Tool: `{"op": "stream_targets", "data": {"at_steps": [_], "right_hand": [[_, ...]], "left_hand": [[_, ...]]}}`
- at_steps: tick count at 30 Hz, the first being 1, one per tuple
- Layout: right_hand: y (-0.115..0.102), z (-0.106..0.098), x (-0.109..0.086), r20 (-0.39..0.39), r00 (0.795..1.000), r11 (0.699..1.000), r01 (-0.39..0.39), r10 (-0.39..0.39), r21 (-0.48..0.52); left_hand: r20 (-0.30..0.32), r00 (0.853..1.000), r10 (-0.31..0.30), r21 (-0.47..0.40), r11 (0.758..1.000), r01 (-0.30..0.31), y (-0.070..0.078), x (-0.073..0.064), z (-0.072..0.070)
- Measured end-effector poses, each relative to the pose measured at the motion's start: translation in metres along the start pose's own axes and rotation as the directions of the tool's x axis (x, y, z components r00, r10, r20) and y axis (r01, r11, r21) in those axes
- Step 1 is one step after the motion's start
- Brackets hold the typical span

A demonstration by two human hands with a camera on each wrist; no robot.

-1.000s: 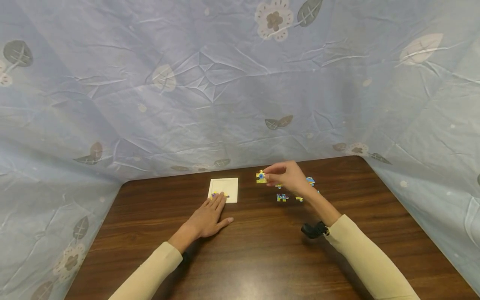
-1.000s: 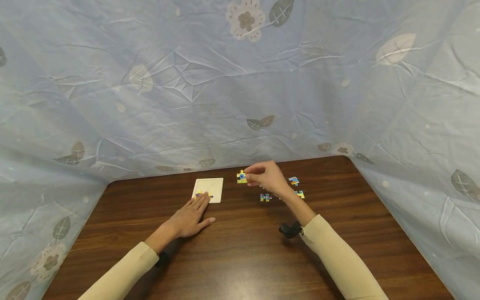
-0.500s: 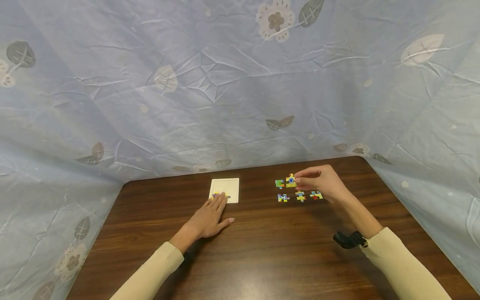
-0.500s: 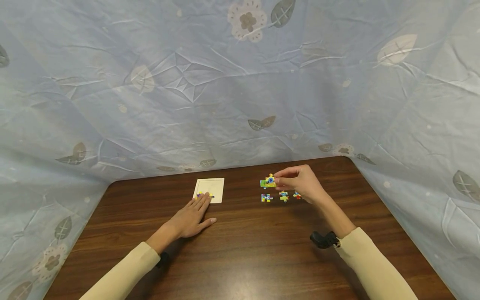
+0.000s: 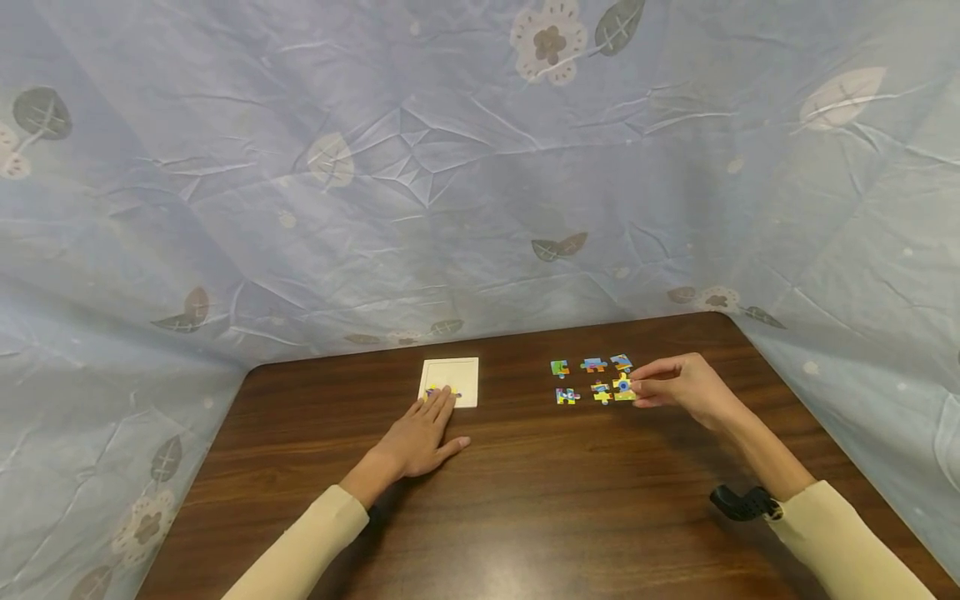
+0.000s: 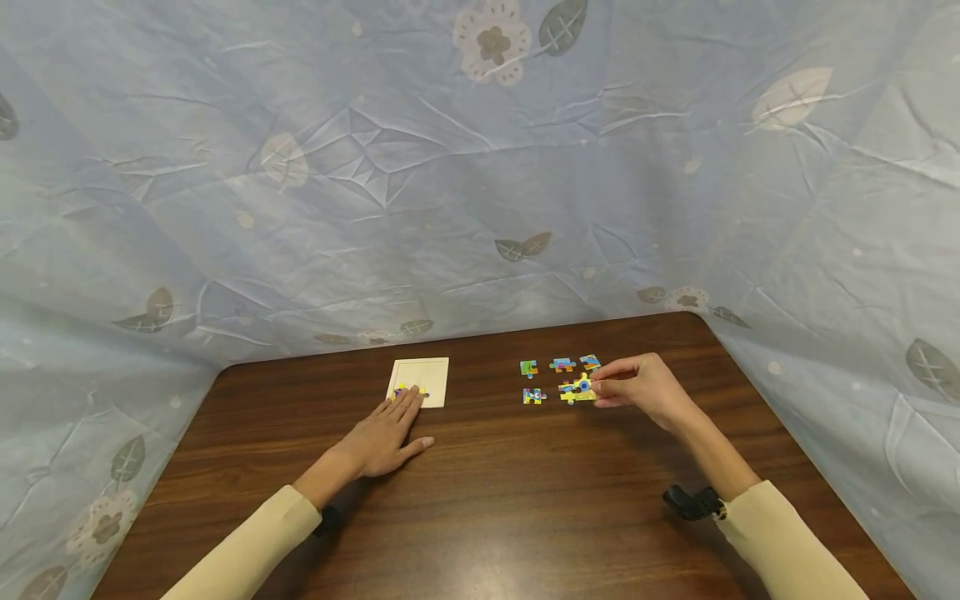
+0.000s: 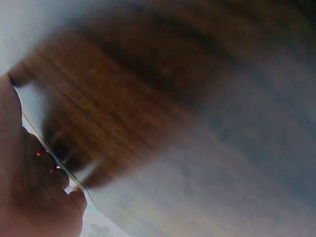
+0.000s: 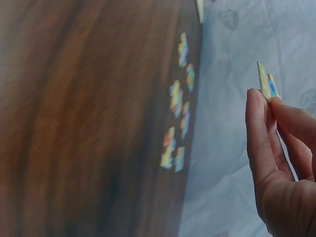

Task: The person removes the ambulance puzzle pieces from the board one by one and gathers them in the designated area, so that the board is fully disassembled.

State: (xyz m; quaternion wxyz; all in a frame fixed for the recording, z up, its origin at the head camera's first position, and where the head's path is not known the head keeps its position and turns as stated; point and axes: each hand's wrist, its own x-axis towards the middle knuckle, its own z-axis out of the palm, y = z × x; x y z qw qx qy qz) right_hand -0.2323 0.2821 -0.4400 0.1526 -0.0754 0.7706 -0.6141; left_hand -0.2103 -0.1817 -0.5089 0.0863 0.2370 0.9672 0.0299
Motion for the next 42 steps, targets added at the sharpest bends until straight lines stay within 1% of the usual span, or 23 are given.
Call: {"op": "stream_targets", "data": {"at_steps": [3, 9, 15, 25, 32, 37, 39, 42], "right_hand": [[0.010, -0.005, -0.003, 0.011, 1.000, 1.000, -0.013, 0.014, -0.019], [0.031, -0.013, -0.007, 0.011, 0.998, 0.998, -0.057, 0.057, -0.024], [0.047, -0.019, -0.007, 0.013, 0.995, 0.995, -0.100, 0.101, -0.027], [0.058, -0.021, -0.003, 0.010, 0.993, 0.991, -0.117, 0.118, -0.058], [0.059, -0.020, -0.002, -0.020, 0.990, 0.986, -0.140, 0.139, -0.091], [0.057, -0.018, -0.002, -0.041, 0.992, 0.974, -0.122, 0.117, -0.192], [0.055, -0.016, -0.002, -0.056, 0.993, 0.963, -0.117, 0.106, -0.241], [0.053, -0.014, -0.002, -0.093, 0.990, 0.945, -0.132, 0.109, -0.298]], "left_hand": [[0.000, 1.000, -0.003, -0.004, 1.000, 0.003, 0.000, -0.001, 0.001], [0.002, 1.000, -0.002, 0.002, 1.000, 0.002, -0.001, -0.001, 0.001], [-0.005, 1.000, -0.003, 0.016, 1.000, 0.003, -0.001, 0.000, 0.002], [-0.005, 1.000, 0.001, 0.012, 1.000, -0.001, 0.000, -0.001, 0.001], [-0.005, 1.000, 0.001, 0.018, 1.000, -0.001, 0.000, 0.000, 0.002], [0.000, 1.000, -0.005, 0.018, 1.000, 0.005, 0.000, 0.000, 0.002], [0.001, 1.000, -0.006, 0.017, 1.000, 0.006, 0.000, 0.000, 0.002], [0.004, 1.000, -0.007, 0.015, 1.000, 0.007, 0.000, 0.000, 0.001]]}}
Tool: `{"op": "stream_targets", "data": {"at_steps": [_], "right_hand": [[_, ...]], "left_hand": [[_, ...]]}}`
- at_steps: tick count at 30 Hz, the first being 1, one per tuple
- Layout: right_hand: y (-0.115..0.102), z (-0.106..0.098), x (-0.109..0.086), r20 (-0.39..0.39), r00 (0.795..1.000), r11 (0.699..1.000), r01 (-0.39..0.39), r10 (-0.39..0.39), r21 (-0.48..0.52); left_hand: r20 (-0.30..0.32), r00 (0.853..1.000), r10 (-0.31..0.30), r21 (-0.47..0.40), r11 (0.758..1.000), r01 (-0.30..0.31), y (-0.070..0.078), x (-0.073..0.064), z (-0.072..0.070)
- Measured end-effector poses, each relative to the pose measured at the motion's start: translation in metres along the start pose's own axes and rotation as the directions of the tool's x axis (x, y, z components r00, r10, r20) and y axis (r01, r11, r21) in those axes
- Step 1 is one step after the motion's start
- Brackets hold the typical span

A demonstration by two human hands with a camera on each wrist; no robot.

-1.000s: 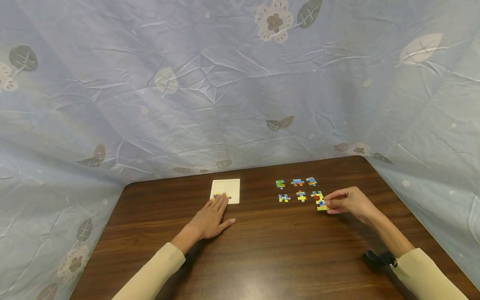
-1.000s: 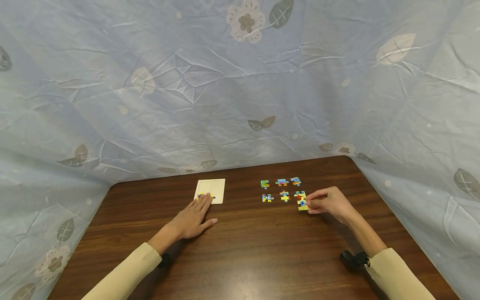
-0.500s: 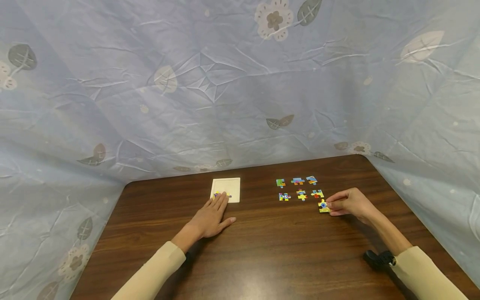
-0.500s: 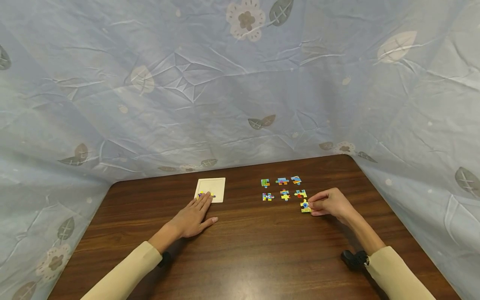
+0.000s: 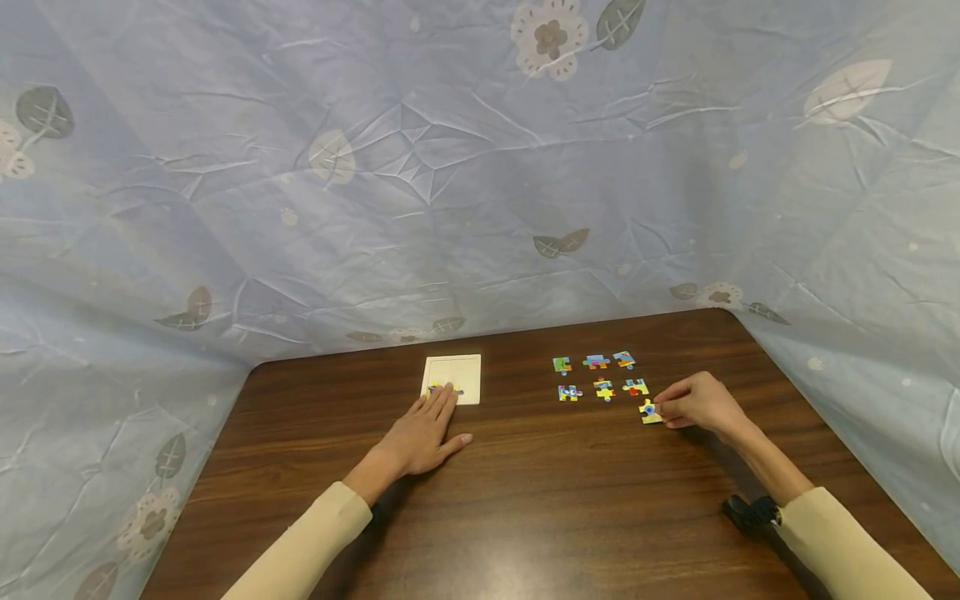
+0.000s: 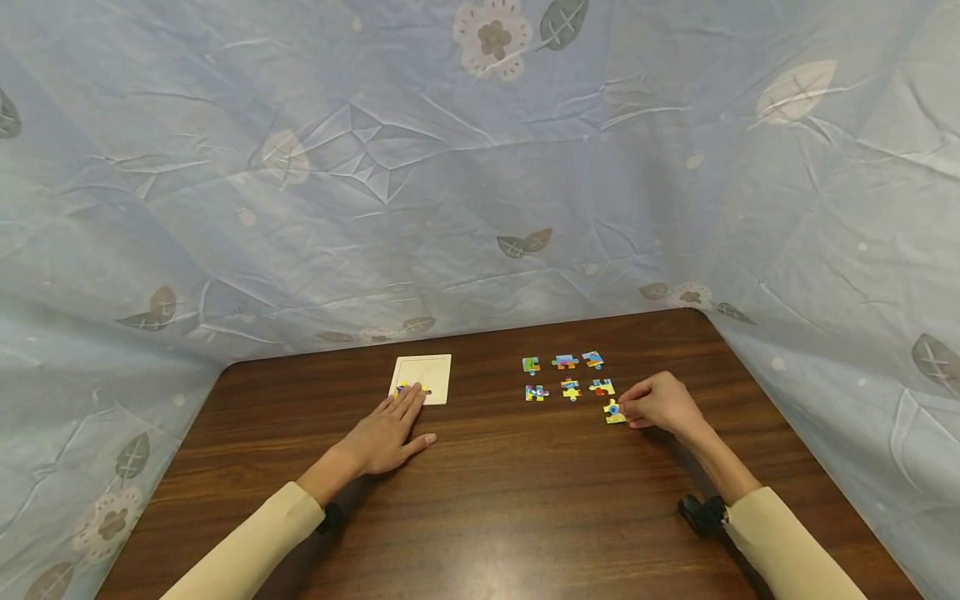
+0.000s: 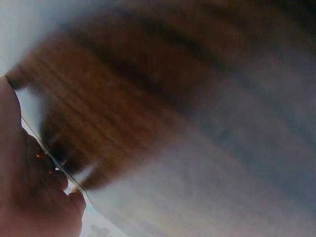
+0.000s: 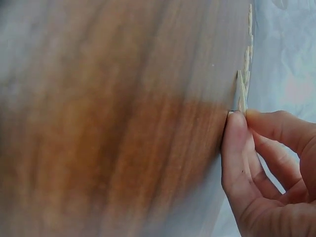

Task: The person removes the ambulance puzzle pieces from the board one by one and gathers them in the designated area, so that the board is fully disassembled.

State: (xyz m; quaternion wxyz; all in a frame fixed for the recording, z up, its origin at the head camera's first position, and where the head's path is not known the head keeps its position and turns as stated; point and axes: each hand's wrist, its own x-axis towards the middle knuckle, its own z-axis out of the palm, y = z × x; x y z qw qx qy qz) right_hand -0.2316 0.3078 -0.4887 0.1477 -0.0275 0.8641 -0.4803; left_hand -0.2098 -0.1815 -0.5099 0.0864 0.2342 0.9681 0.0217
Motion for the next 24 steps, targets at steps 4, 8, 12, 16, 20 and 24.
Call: {"op": "stream_targets", "data": {"at_steps": [4, 8, 12, 16, 20, 24], "right_hand": [[-0.0031, 0.0020, 0.0012, -0.018, 1.000, 0.996, -0.006, 0.004, -0.090], [-0.0059, 0.0034, 0.0010, -0.022, 1.000, 0.991, -0.007, 0.004, -0.134], [-0.0072, 0.0030, 0.0010, -0.024, 1.000, 0.990, -0.007, 0.003, -0.140], [-0.0072, 0.0031, 0.0019, -0.024, 1.000, 0.989, -0.006, 0.003, -0.146], [-0.0065, 0.0036, 0.0025, -0.026, 1.000, 0.988, -0.011, 0.007, -0.152], [-0.0052, 0.0035, 0.0025, -0.028, 1.000, 0.988, -0.010, 0.006, -0.153]], "left_hand": [[-0.002, 1.000, -0.001, -0.003, 1.000, 0.001, 0.0000, -0.0007, -0.0001], [-0.007, 1.000, -0.001, -0.008, 1.000, 0.001, -0.0001, -0.0008, 0.0001], [-0.006, 1.000, -0.002, -0.010, 1.000, 0.002, 0.0004, -0.0007, -0.0005], [-0.002, 1.000, -0.004, -0.009, 1.000, 0.004, 0.0006, -0.0006, -0.0009], [0.000, 1.000, -0.006, -0.003, 1.000, 0.006, -0.0003, 0.0002, 0.0001], [0.003, 1.000, -0.004, 0.000, 1.000, 0.004, -0.0001, 0.0007, 0.0000]]}}
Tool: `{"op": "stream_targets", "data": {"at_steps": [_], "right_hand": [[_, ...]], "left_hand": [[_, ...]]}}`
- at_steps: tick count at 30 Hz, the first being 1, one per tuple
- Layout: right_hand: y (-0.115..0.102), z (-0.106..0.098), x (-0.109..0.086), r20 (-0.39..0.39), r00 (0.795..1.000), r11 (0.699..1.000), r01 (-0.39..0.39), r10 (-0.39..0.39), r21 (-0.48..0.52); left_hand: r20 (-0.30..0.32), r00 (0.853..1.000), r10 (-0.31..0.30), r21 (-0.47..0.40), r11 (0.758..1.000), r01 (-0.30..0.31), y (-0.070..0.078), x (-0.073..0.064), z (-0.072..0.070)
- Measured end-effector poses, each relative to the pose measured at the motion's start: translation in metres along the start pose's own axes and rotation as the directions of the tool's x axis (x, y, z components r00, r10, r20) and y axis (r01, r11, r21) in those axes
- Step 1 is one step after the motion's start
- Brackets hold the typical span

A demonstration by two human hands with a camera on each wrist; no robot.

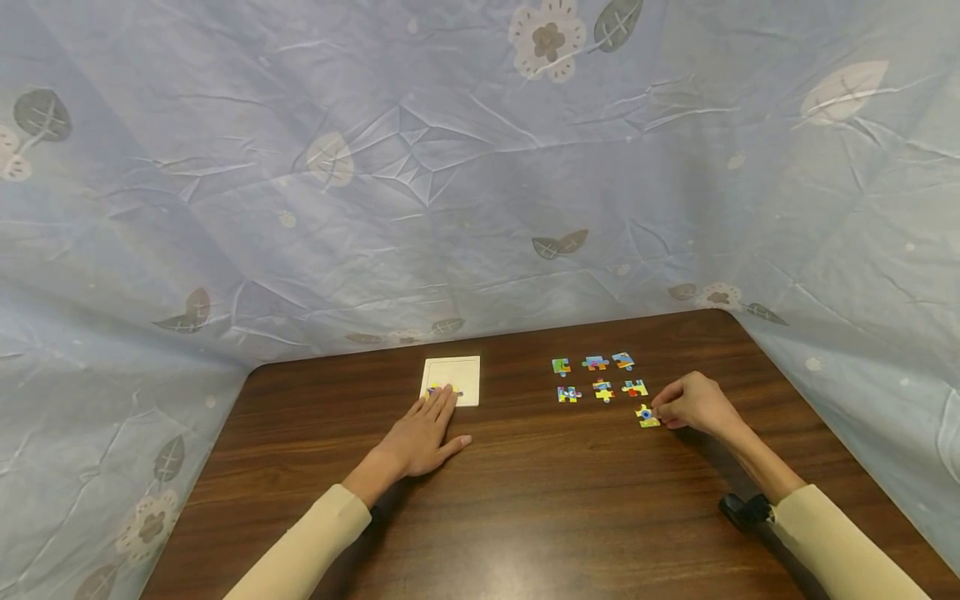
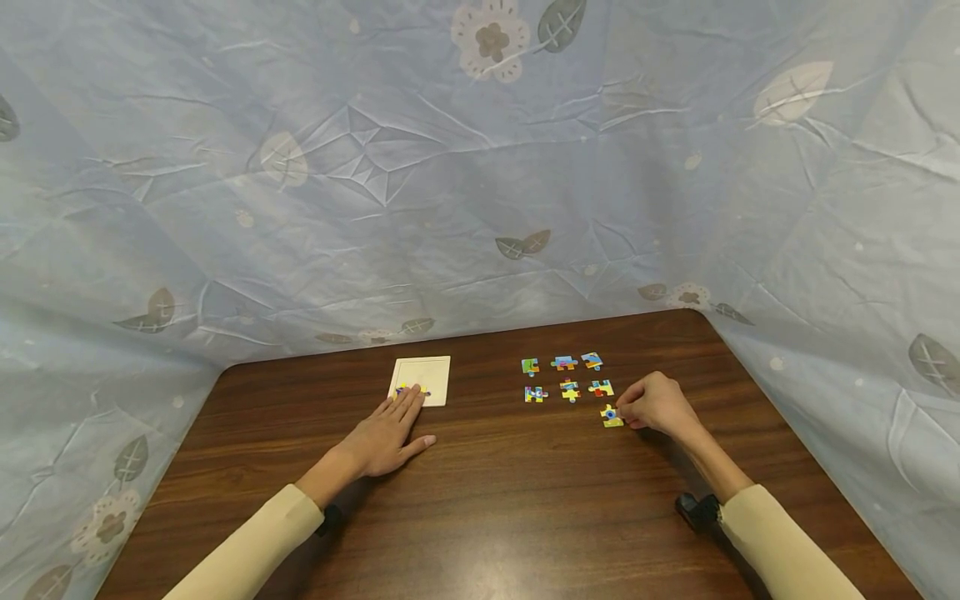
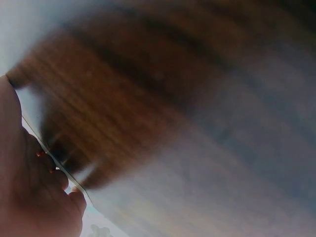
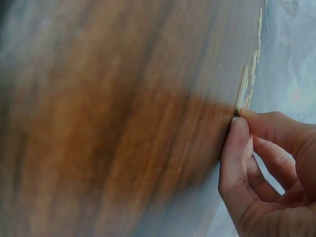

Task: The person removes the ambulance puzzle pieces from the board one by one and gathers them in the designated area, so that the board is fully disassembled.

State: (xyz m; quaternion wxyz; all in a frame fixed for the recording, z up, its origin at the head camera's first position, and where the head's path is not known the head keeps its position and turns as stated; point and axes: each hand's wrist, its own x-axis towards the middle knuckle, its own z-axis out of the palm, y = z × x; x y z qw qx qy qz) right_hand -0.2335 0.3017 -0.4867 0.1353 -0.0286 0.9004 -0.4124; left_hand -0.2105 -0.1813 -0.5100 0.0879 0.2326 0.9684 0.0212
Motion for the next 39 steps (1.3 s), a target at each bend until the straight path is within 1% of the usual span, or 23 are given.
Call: {"op": "stream_targets", "data": {"at_steps": [4, 8, 11, 15, 17, 20, 25, 30, 34, 39], "right_hand": [[-0.001, -0.002, -0.001, 0.014, 1.000, 1.000, 0.002, -0.002, 0.018], [-0.012, -0.011, -0.001, 0.001, 1.000, 0.998, 0.020, -0.020, 0.057], [-0.027, -0.022, 0.001, -0.034, 0.998, 0.997, 0.049, -0.047, 0.064], [-0.050, -0.034, 0.003, -0.074, 0.993, 0.995, 0.090, -0.087, 0.039], [-0.063, -0.035, 0.005, -0.093, 0.990, 0.993, 0.113, -0.109, 0.036], [-0.080, -0.032, 0.009, -0.116, 0.982, 0.988, 0.154, -0.151, 0.025], [-0.105, -0.017, 0.020, -0.114, 0.970, 0.974, 0.220, -0.213, 0.053], [-0.129, 0.006, 0.034, -0.110, 0.958, 0.959, 0.272, -0.263, 0.077], [-0.148, 0.031, 0.047, -0.079, 0.947, 0.939, 0.318, -0.310, 0.129], [-0.170, 0.070, 0.064, -0.017, 0.922, 0.912, 0.386, -0.388, 0.136]], "left_hand": [[0.008, 1.000, 0.004, 0.005, 1.000, -0.004, 0.001, 0.000, 0.000], [0.003, 1.000, 0.002, 0.000, 1.000, -0.002, 0.001, 0.000, 0.000], [-0.002, 1.000, 0.002, 0.000, 1.000, -0.002, 0.001, 0.001, 0.001], [0.006, 1.000, 0.003, 0.004, 1.000, -0.003, 0.003, 0.002, 0.000], [0.006, 1.000, 0.004, 0.000, 1.000, -0.004, 0.003, 0.002, 0.000], [0.013, 1.000, -0.001, -0.010, 1.000, 0.001, 0.002, 0.001, 0.000], [0.021, 1.000, -0.023, -0.037, 0.999, 0.024, 0.001, 0.000, 0.000], [0.019, 0.999, -0.028, -0.080, 0.996, 0.030, 0.002, -0.001, -0.001], [0.028, 0.999, -0.039, -0.095, 0.995, 0.042, 0.002, -0.002, -0.004], [0.035, 0.998, -0.047, -0.089, 0.995, 0.050, -0.001, -0.005, -0.006]]}}
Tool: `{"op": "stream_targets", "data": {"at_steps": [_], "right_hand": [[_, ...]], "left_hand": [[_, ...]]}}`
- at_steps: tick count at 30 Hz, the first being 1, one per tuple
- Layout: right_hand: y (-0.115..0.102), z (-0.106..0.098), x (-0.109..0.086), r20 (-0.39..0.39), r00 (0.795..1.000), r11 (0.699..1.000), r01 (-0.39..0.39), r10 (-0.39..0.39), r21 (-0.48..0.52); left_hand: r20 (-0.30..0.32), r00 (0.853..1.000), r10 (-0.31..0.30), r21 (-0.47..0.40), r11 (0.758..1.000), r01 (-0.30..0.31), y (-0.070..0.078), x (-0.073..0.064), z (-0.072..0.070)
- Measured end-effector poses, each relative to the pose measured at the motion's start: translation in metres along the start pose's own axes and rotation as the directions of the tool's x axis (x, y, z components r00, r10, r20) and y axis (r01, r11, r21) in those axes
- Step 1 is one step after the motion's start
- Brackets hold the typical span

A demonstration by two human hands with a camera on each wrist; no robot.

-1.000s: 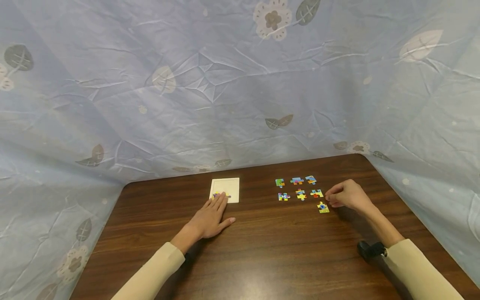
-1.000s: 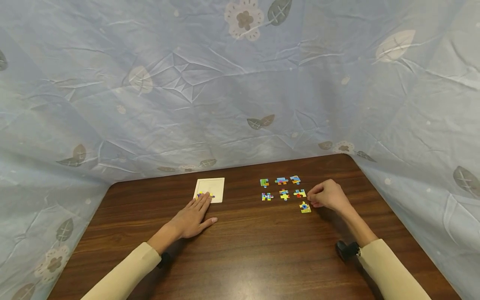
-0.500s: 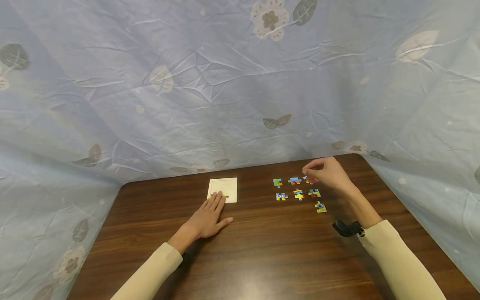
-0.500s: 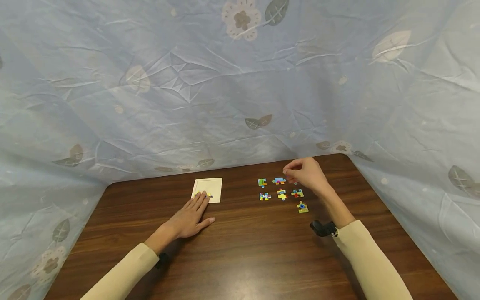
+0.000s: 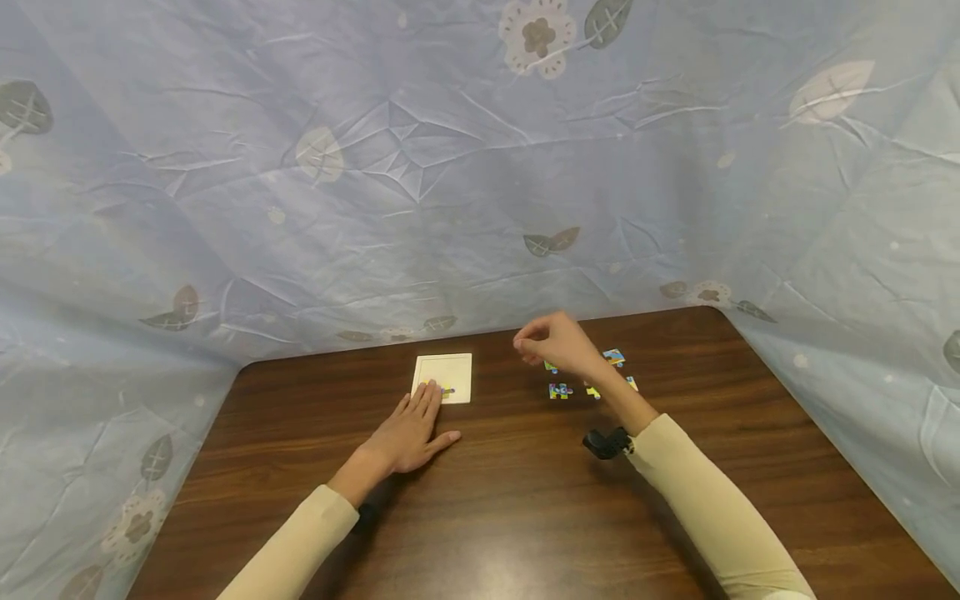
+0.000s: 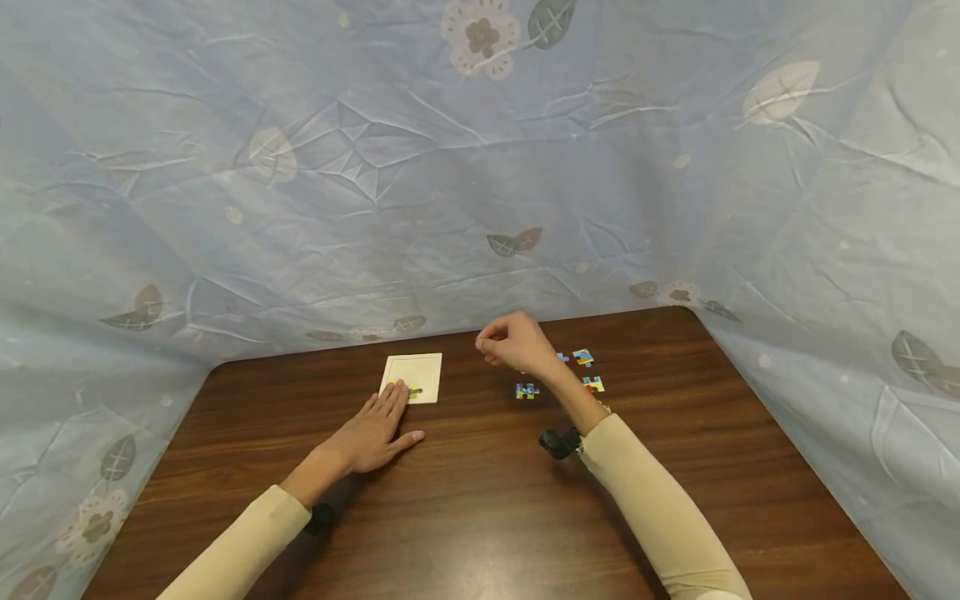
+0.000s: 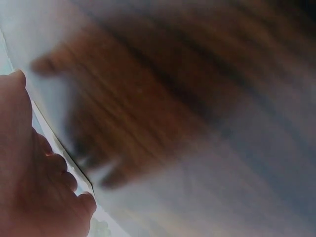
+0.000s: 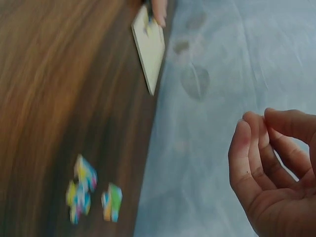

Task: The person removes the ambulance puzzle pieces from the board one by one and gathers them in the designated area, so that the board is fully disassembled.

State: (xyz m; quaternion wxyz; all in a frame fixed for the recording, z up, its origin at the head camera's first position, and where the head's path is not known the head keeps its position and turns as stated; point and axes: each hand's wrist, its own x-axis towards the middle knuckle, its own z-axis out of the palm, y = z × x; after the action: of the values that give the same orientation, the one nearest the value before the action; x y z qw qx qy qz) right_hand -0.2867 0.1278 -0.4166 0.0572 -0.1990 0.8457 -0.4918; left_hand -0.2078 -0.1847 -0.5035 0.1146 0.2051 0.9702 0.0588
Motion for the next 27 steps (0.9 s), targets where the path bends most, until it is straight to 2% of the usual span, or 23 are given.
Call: {"op": "stream_targets", "data": {"at_steps": [6, 16, 21, 27], "right_hand": [[-0.005, 0.047, 0.025, 0.094, 0.995, 0.999, 0.035, -0.031, -0.038], [0.002, 0.107, 0.048, 0.132, 0.991, 0.983, 0.044, -0.020, -0.180], [0.010, 0.128, 0.051, 0.148, 0.989, 0.981, 0.018, 0.011, -0.195], [0.013, 0.141, 0.056, 0.143, 0.989, 0.968, 0.014, 0.023, -0.252]], "left_hand": [[-0.001, 1.000, -0.017, 0.006, 1.000, 0.017, -0.013, -0.007, -0.001], [-0.025, 0.998, 0.055, 0.020, 0.998, -0.055, -0.026, -0.014, -0.001], [-0.029, 0.996, 0.080, 0.044, 0.996, -0.078, -0.029, -0.017, 0.006], [-0.041, 0.996, 0.078, 0.068, 0.995, -0.075, -0.030, -0.014, 0.005]]}}
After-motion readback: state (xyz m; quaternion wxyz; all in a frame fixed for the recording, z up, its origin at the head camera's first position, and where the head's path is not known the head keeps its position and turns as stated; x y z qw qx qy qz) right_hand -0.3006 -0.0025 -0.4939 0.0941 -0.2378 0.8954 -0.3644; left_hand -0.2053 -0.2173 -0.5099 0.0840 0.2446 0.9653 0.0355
